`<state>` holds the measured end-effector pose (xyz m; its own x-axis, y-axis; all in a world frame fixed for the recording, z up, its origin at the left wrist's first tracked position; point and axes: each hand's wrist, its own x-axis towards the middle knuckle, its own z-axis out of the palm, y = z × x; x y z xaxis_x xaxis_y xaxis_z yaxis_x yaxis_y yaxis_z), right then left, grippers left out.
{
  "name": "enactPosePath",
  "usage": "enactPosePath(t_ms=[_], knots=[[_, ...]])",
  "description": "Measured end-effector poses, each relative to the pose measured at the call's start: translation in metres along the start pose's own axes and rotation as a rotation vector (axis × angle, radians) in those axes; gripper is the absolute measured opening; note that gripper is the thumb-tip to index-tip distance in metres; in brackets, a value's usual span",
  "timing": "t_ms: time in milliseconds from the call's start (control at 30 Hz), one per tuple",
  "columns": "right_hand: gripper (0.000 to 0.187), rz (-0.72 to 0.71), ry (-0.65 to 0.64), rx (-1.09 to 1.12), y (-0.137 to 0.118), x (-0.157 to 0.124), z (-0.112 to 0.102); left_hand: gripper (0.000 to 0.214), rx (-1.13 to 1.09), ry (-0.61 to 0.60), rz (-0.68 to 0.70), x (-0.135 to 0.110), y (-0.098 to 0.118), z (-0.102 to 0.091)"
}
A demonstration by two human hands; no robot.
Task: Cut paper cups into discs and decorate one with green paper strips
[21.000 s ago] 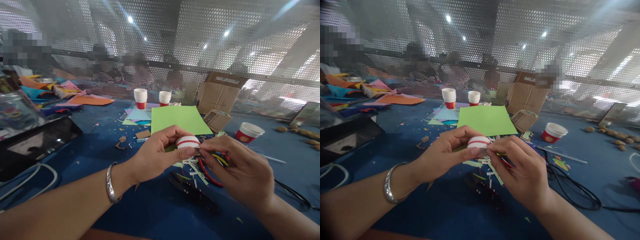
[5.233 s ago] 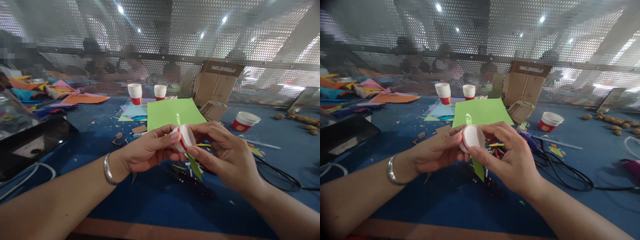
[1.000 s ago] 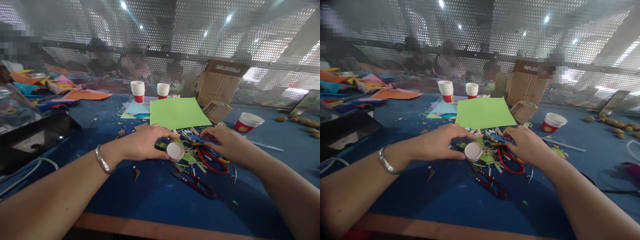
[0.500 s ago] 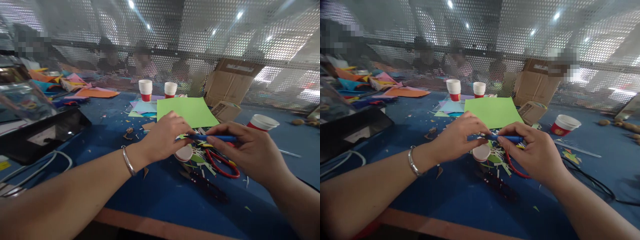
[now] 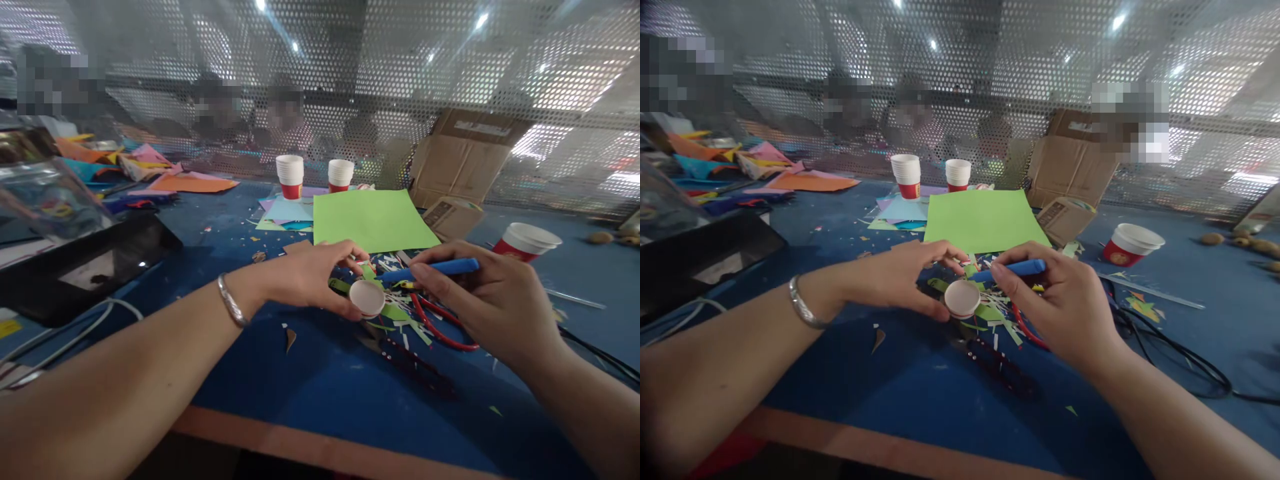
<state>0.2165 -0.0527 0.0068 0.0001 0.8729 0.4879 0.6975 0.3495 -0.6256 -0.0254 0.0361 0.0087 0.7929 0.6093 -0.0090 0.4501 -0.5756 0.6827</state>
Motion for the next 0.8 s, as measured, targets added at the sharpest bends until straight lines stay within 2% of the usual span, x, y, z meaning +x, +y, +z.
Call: enactPosePath(t_ms=[167,333,600,800], knots=[[0.022,0.006,-0.091,0.033,0.0,-0.001,0.006,0.085,0.055,0.026,0.035,0.009,-0.002,0.018],[0.021,0.013,-0.152,0.032,0.001,-0.002,0.01,0.084,0.04,0.047,0.079,0.012,-0.007,0.019],[0.023,0.01,-0.116,0.071,0.0,-0.002,0.012,0.08,-0.084,0.09,0.111,0.01,0.002,0.02],[0.02,0.015,-0.04,0.023,-0.007,-0.004,0.011,0.068,-0.021,0.059,0.134,0.009,-0.004,0.02]])
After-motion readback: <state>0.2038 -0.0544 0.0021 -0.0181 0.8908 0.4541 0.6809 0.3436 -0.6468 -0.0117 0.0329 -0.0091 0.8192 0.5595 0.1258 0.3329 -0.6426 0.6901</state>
